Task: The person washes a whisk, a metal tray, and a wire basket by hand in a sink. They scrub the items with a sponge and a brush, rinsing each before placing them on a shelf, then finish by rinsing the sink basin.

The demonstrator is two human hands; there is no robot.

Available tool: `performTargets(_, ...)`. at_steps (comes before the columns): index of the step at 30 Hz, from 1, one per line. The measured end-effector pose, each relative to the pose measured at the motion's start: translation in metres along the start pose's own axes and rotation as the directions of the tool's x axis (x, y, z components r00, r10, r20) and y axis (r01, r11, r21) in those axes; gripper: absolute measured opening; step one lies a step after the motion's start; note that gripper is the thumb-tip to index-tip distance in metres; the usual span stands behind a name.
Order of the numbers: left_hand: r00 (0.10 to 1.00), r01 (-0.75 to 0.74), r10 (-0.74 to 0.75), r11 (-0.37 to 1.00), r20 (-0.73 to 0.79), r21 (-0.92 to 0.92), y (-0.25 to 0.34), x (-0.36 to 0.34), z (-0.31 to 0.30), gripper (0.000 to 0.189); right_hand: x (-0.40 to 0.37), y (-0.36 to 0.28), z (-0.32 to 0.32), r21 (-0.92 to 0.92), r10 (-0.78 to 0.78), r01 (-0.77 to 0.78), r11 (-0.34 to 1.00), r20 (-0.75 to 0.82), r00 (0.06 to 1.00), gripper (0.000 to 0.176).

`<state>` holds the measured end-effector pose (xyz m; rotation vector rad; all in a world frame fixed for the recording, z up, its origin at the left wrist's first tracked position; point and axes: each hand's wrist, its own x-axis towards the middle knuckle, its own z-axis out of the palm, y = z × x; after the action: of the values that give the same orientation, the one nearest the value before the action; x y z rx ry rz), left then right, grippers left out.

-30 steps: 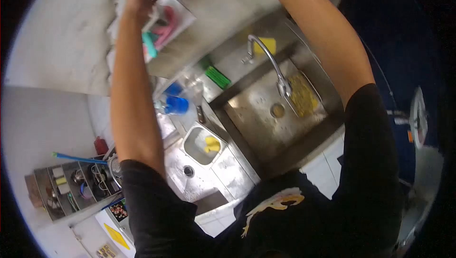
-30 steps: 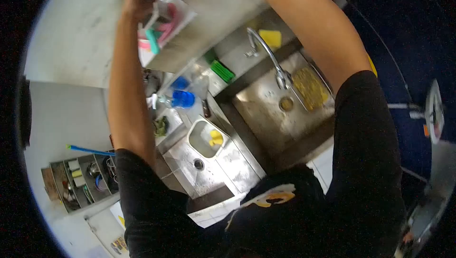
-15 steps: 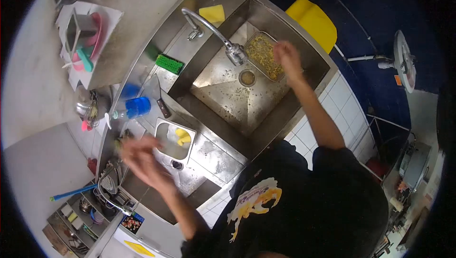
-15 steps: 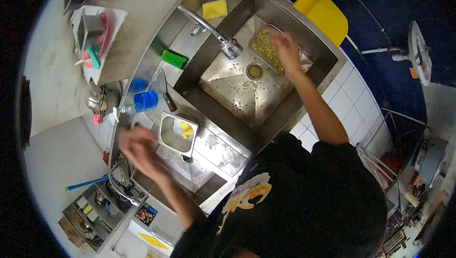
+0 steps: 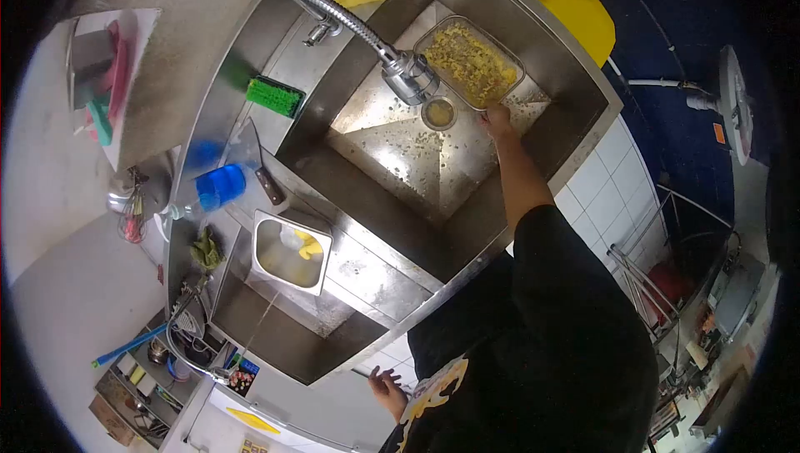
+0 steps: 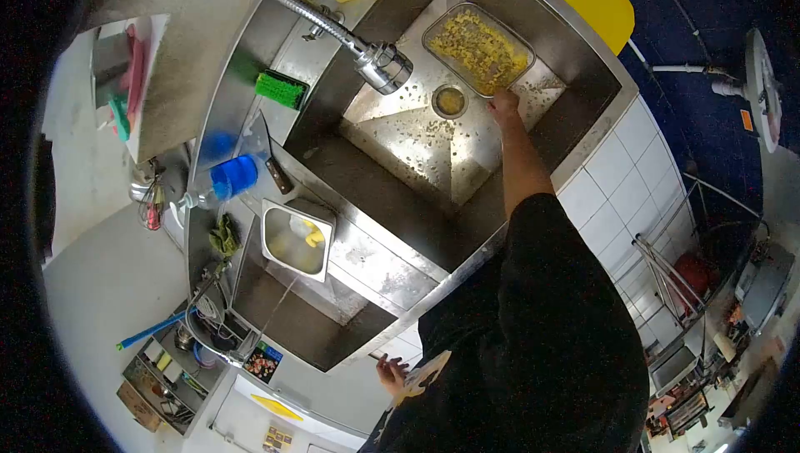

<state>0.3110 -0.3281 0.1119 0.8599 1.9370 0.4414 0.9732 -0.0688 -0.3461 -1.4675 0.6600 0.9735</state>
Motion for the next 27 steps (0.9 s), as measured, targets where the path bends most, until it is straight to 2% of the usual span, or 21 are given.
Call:
performTargets(1, 1.000, -0.012, 0.012, 1.000, 0.002, -0.001, -0.019, 0.000, -0.008, 0.035, -0.034, -0.013, 0.018, 0.010, -0.005, 0.005, 1.000, 0.005, 1.000, 0.028)
performTargets(3, 0.999, -0.024, 0.023, 0.998, 0.022, 0.057, -0.049, -0.001, -0.019, 0.035, -0.098, -0.037, 0.040, -0.118, 0.044, -0.035, 0.992, 0.079, 0.996, 0.025)
performTargets(6, 0.998, -0.009, 0.009, 1.000, 0.057, 0.002, -0.090, 0.014, -0.030, 0.036, -0.169, -0.043, 0.039, -0.081, -0.014, 0.025, 0.996, 0.130, 0.991, 0.016)
performTargets(7, 0.920, 0.391, -0.382, 0.898, 0.084, -0.201, -0.135, 0.044, -0.043, 0.037, -0.187, -0.042, 0.037, -0.080, -0.019, 0.031, 0.996, 0.142, 0.990, 0.016)
performTargets(9, 0.996, 0.092, -0.091, 0.991, 0.017, -0.094, -0.108, 0.031, -0.025, 0.038, -0.215, -0.039, 0.027, -0.276, -0.059, 0.104, 0.956, 0.168, 0.984, 0.025)
performTargets(10, 0.998, 0.008, 0.001, 0.990, 0.066, -0.142, -0.106, 0.033, -0.024, 0.038, -0.225, -0.035, 0.020, -0.276, -0.060, 0.109, 0.955, 0.179, 0.982, 0.025)
performTargets(12, 0.996, 0.035, -0.016, 0.974, 0.083, -0.223, -0.106, 0.045, -0.020, 0.037, -0.241, -0.032, 0.008, -0.465, -0.104, 0.197, 0.863, 0.218, 0.970, 0.030)
performTargets(13, 0.996, 0.050, -0.025, 0.959, 0.091, -0.280, -0.108, 0.050, -0.018, 0.037, -0.256, -0.031, 0.005, -0.462, -0.110, 0.207, 0.862, 0.229, 0.967, 0.030)
performTargets(14, 0.996, 0.038, -0.015, 0.964, 0.089, -0.263, -0.100, 0.053, -0.013, 0.036, -0.273, -0.033, 0.000, -0.393, -0.122, 0.222, 0.892, 0.263, 0.957, 0.035)
performTargets(17, 0.995, -0.089, 0.092, 0.992, 0.035, -0.095, -0.076, 0.049, -0.003, 0.031, -0.315, -0.041, -0.008, -0.296, -0.102, 0.208, 0.932, 0.337, 0.936, 0.049)
performTargets(18, 0.995, -0.093, 0.096, 0.990, 0.029, -0.102, -0.070, 0.050, 0.000, 0.031, -0.327, -0.042, -0.010, -0.271, -0.067, 0.177, 0.946, 0.371, 0.926, 0.057)
performTargets(21, 0.989, -0.144, 0.148, 0.979, 0.013, -0.144, -0.061, 0.059, 0.010, 0.028, -0.350, -0.045, -0.019, -0.292, -0.096, 0.242, 0.925, 0.437, 0.894, 0.063)
performTargets(25, 0.982, -0.189, 0.189, 0.981, -0.015, -0.031, -0.016, 0.060, 0.024, 0.026, -0.373, -0.053, -0.027, -0.276, -0.136, 0.302, 0.912, 0.492, 0.860, 0.055)
performTargets(27, 0.941, -0.338, 0.339, 0.940, -0.014, 0.050, 0.012, 0.064, 0.034, 0.024, -0.392, -0.063, -0.026, -0.253, -0.095, 0.259, 0.932, 0.520, 0.849, 0.057)
